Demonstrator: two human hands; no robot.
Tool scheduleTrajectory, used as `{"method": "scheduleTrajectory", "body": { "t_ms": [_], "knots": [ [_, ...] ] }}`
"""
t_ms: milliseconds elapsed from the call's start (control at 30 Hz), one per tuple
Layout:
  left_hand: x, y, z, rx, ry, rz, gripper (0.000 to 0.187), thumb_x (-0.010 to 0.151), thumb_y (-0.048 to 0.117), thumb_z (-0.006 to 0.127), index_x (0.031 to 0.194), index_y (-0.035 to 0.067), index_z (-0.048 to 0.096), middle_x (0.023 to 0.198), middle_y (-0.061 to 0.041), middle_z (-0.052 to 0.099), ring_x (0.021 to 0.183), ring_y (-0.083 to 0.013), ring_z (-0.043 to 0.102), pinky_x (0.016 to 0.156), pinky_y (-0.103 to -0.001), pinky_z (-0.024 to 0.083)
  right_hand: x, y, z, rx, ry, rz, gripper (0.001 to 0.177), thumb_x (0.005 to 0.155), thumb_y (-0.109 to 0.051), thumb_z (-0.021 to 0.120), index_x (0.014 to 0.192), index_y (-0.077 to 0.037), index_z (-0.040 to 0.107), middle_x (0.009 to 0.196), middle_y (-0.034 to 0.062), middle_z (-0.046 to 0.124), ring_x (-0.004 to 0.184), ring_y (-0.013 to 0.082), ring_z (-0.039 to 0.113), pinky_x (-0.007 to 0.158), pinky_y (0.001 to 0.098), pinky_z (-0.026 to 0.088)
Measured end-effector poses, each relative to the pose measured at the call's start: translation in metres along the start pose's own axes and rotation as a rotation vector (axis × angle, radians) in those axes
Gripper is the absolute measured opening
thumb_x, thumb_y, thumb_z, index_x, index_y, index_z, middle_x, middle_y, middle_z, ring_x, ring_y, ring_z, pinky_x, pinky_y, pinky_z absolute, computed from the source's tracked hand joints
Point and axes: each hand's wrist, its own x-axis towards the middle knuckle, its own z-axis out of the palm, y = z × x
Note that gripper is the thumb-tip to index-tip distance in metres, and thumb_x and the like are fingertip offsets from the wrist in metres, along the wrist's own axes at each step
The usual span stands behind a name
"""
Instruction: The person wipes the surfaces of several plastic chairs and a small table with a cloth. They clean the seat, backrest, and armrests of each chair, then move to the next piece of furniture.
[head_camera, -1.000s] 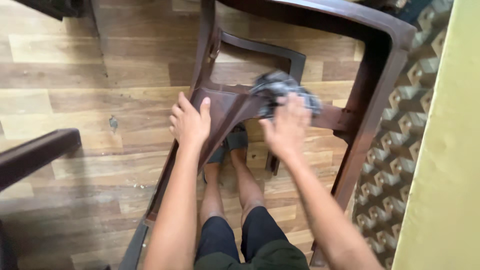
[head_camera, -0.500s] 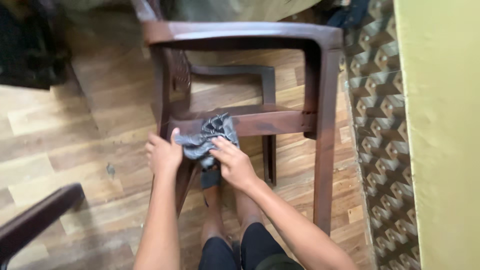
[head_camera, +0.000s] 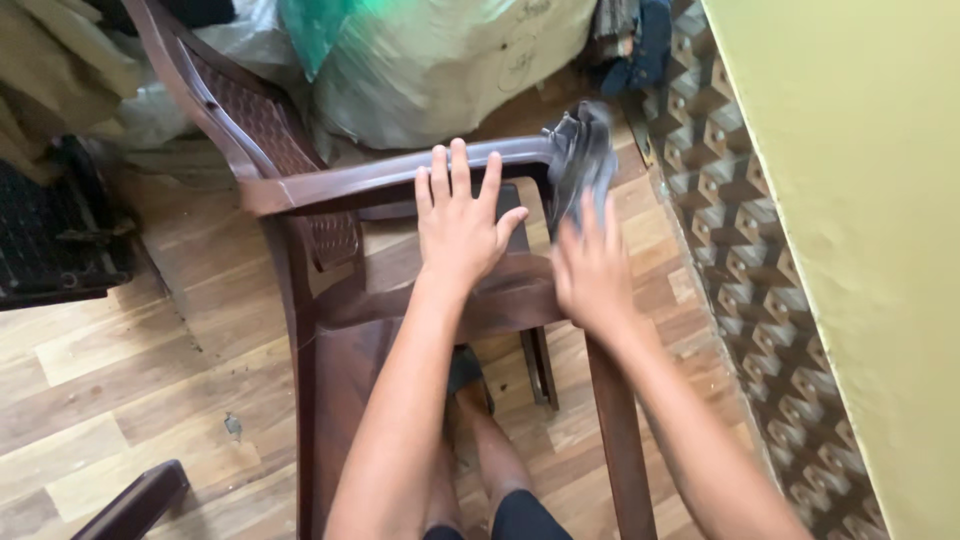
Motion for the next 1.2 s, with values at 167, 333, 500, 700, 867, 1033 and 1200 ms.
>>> {"method": "scheduleTrajectory", "body": {
  "t_ms": [167,333,500,700,867,1033,1200],
  "knots": [
    [0.012,0.012,0.013,-0.016,0.004,-0.021,0.075,0.090,0.057,0.070,0.150,0.017,0.054,0.160,-0.026,0.035,0.148,-0.0460,0.031,0.119,-0.062,0.025,-0.073,-0.004,-0.032,0.030,-0.215,0.153,0.047,0.086,-0.015,0.064,0.132,-0.012,0.068,0.152,0.0301,0.043,0.144,0.0547,0.035,0.109,0.0590,0.039],
    [0.033,0.027,0.030,0.001,-0.042,-0.034,0.074,0.093,0.060,0.068,0.150,0.016,0.053,0.161,-0.027,0.033,0.150,-0.0460,0.030,0.120,-0.063,0.023,0.052,0.081,0.020,0.138,-0.157,0.223,0.060,0.102,-0.029,0.066,0.153,-0.004,0.046,0.148,0.0282,0.046,0.136,0.0584,0.040,0.114,0.0599,0.039],
    [0.044,0.046,0.046,0.040,-0.097,-0.039,0.082,0.093,0.065,0.064,0.152,0.010,0.050,0.159,-0.033,0.027,0.149,-0.0513,0.023,0.117,-0.068,0.018,-0.010,0.067,0.021,-0.021,-0.077,0.387,0.077,0.093,-0.027,0.067,0.159,-0.008,0.032,0.158,0.0303,0.034,0.124,0.0549,0.047,0.105,0.0589,0.042],
    [0.045,0.060,0.050,0.085,-0.100,-0.029,0.084,0.097,0.064,0.062,0.156,0.006,0.044,0.161,-0.036,0.023,0.150,-0.0550,0.019,0.120,-0.067,0.016,-0.187,-0.013,-0.037,-0.235,-0.218,0.729,0.077,0.082,-0.015,0.063,0.154,-0.002,0.039,0.148,0.0337,0.044,0.126,0.0529,0.048,0.101,0.0639,0.040],
    [-0.002,0.132,0.065,-0.158,-0.425,0.243,0.075,0.096,0.054,0.059,0.158,0.014,0.044,0.166,-0.022,0.029,0.155,-0.0438,0.022,0.123,-0.060,0.018,-0.124,0.011,0.002,-0.218,-0.207,0.801,0.064,0.094,-0.017,0.057,0.155,-0.003,0.042,0.150,0.0292,0.043,0.135,0.0511,0.043,0.113,0.0625,0.033],
    [-0.045,0.187,0.074,-0.177,-0.495,0.275,0.076,0.101,0.059,0.057,0.157,0.008,0.043,0.165,-0.018,0.030,0.157,-0.0401,0.022,0.126,-0.057,0.017,-0.152,0.022,0.028,0.068,0.161,0.809,0.065,0.101,-0.019,0.059,0.157,0.003,0.036,0.160,0.0288,0.035,0.147,0.0525,0.033,0.119,0.0669,0.023],
    [-0.056,0.196,0.071,-0.069,-0.547,0.313,0.083,0.096,0.060,0.060,0.157,0.008,0.041,0.167,-0.016,0.024,0.155,-0.0421,0.013,0.123,-0.059,0.015,-0.276,-0.015,0.008,-0.222,-0.211,0.998,0.065,0.091,-0.016,0.062,0.151,-0.005,0.038,0.160,0.0301,0.032,0.150,0.0509,0.029,0.126,0.0639,0.017]
  ]
}}
